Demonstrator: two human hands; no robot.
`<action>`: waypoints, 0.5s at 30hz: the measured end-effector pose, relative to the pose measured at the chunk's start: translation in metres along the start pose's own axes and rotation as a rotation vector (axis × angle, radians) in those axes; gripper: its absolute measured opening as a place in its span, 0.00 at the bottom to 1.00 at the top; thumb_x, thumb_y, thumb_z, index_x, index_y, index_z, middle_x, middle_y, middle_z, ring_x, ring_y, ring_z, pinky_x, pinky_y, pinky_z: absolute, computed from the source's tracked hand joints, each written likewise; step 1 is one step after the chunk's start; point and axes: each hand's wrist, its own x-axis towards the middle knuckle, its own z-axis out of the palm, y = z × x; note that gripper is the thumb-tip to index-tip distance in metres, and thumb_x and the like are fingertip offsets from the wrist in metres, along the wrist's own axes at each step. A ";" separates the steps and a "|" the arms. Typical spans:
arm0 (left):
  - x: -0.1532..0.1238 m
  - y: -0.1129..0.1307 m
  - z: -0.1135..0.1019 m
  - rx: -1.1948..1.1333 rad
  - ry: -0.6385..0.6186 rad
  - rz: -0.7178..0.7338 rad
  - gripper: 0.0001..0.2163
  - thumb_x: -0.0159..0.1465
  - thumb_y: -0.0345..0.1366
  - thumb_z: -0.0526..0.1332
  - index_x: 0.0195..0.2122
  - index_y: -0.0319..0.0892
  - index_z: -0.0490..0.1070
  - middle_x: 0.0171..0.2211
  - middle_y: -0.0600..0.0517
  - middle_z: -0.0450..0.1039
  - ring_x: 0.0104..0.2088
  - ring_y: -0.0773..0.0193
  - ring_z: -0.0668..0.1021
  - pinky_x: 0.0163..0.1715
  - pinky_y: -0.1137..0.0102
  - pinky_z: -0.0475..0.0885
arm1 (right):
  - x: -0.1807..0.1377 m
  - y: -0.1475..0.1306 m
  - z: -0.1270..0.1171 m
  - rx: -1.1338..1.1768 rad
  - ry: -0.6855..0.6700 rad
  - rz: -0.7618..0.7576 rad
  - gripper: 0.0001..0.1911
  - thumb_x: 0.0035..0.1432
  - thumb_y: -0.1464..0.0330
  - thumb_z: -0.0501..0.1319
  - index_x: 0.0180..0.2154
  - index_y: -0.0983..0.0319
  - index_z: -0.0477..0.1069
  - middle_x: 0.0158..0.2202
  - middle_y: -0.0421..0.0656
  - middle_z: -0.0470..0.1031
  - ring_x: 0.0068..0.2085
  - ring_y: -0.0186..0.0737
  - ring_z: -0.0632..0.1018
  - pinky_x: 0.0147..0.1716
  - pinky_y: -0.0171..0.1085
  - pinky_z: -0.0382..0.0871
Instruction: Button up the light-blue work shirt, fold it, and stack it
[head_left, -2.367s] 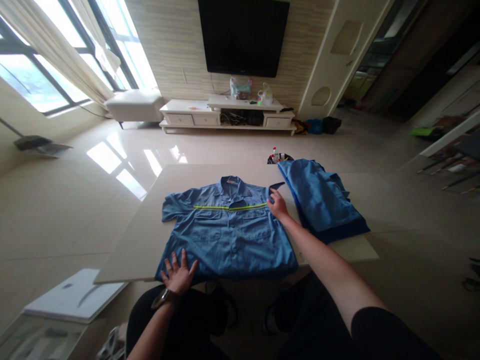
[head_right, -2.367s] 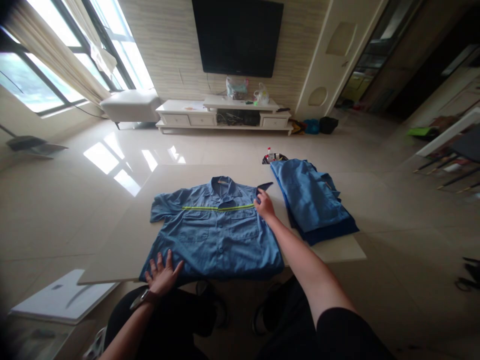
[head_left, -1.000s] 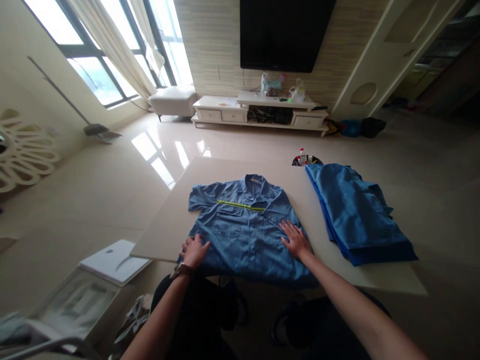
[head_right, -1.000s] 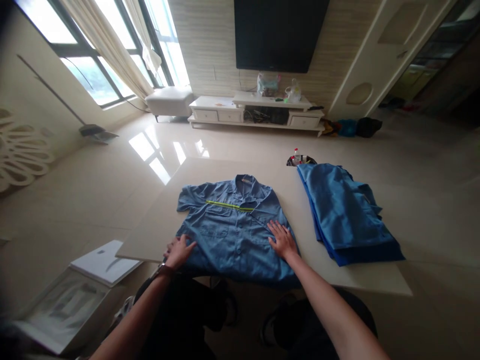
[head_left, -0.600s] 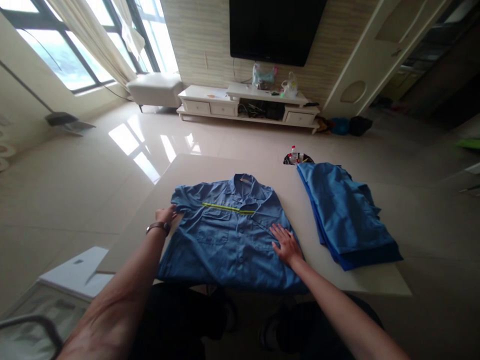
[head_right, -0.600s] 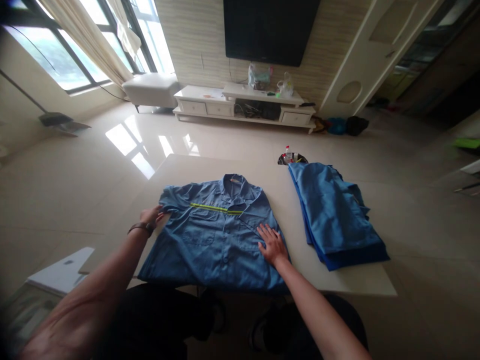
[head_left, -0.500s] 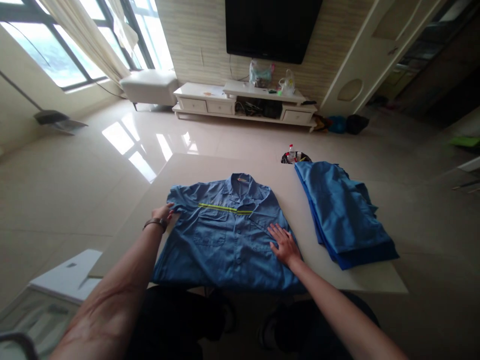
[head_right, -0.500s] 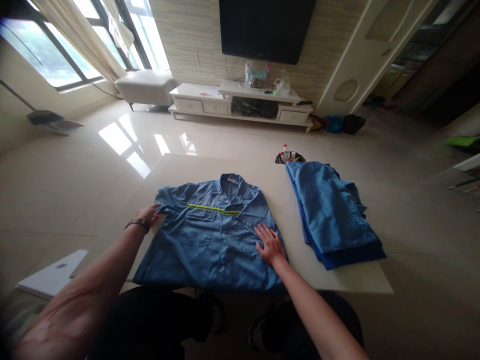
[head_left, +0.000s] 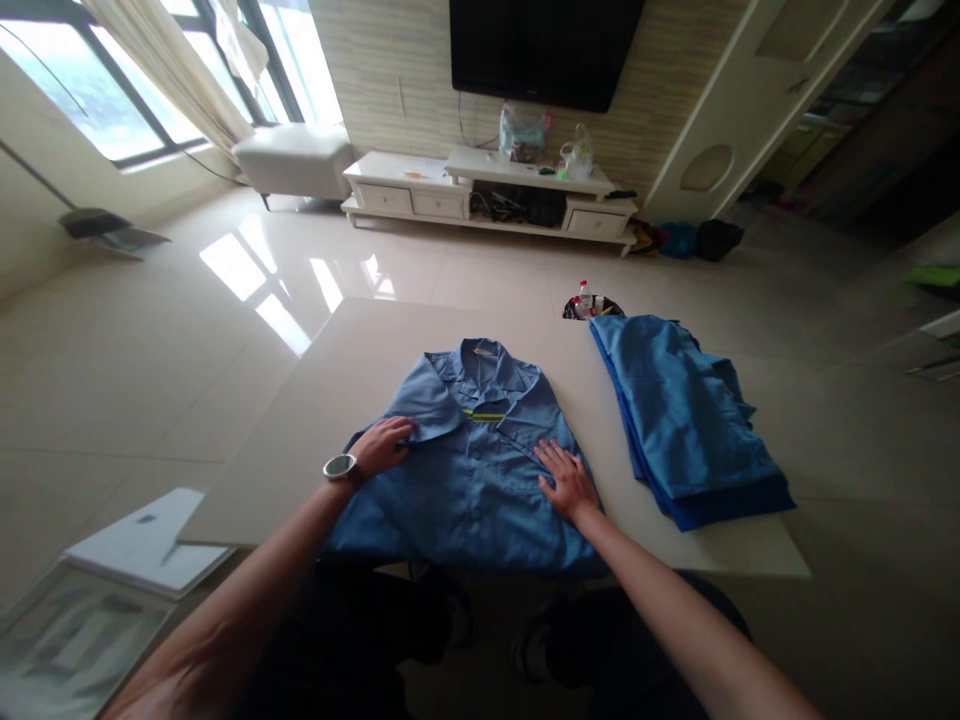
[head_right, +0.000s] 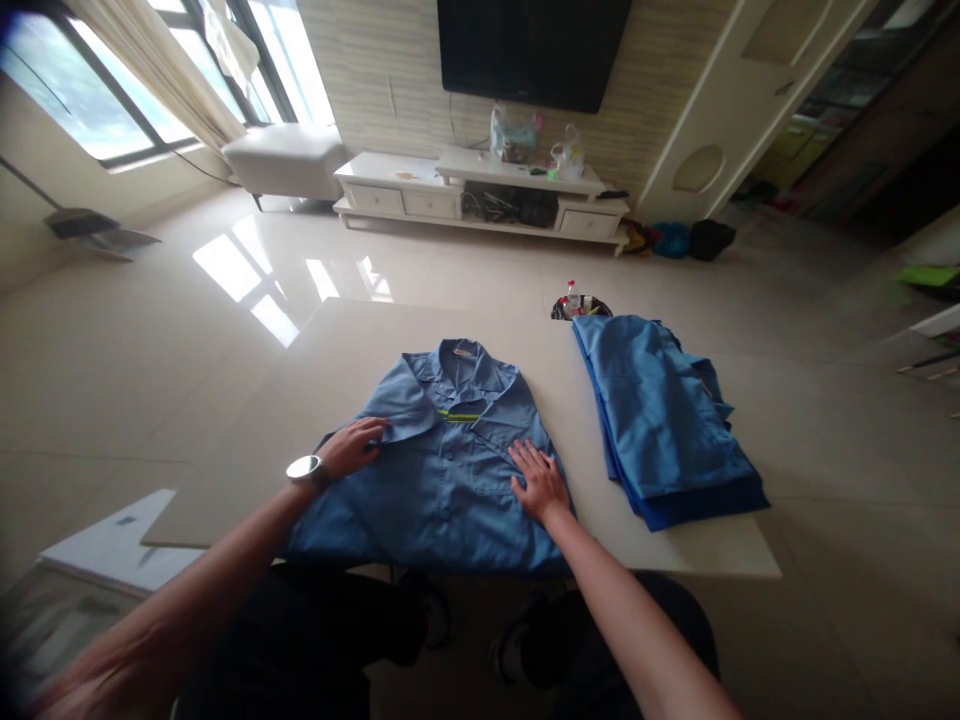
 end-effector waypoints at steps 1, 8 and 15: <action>-0.005 0.002 0.007 0.005 -0.017 0.002 0.10 0.60 0.32 0.56 0.39 0.45 0.75 0.63 0.48 0.71 0.66 0.56 0.70 0.69 0.59 0.63 | 0.000 0.000 0.000 0.000 0.002 0.000 0.33 0.66 0.64 0.53 0.72 0.52 0.57 0.74 0.40 0.55 0.74 0.48 0.56 0.68 0.52 0.54; -0.012 0.000 0.011 0.013 0.113 -0.119 0.21 0.69 0.46 0.53 0.60 0.46 0.71 0.70 0.48 0.63 0.71 0.56 0.63 0.75 0.56 0.48 | 0.000 0.002 0.002 -0.010 0.009 0.001 0.33 0.66 0.64 0.53 0.71 0.54 0.58 0.74 0.40 0.55 0.74 0.45 0.55 0.68 0.51 0.54; 0.001 -0.033 0.008 0.051 -0.022 -0.354 0.27 0.73 0.48 0.46 0.73 0.53 0.56 0.75 0.50 0.52 0.76 0.52 0.52 0.73 0.45 0.47 | -0.004 0.003 0.006 -0.039 0.000 -0.013 0.33 0.67 0.63 0.52 0.72 0.54 0.57 0.74 0.41 0.54 0.74 0.47 0.55 0.68 0.52 0.53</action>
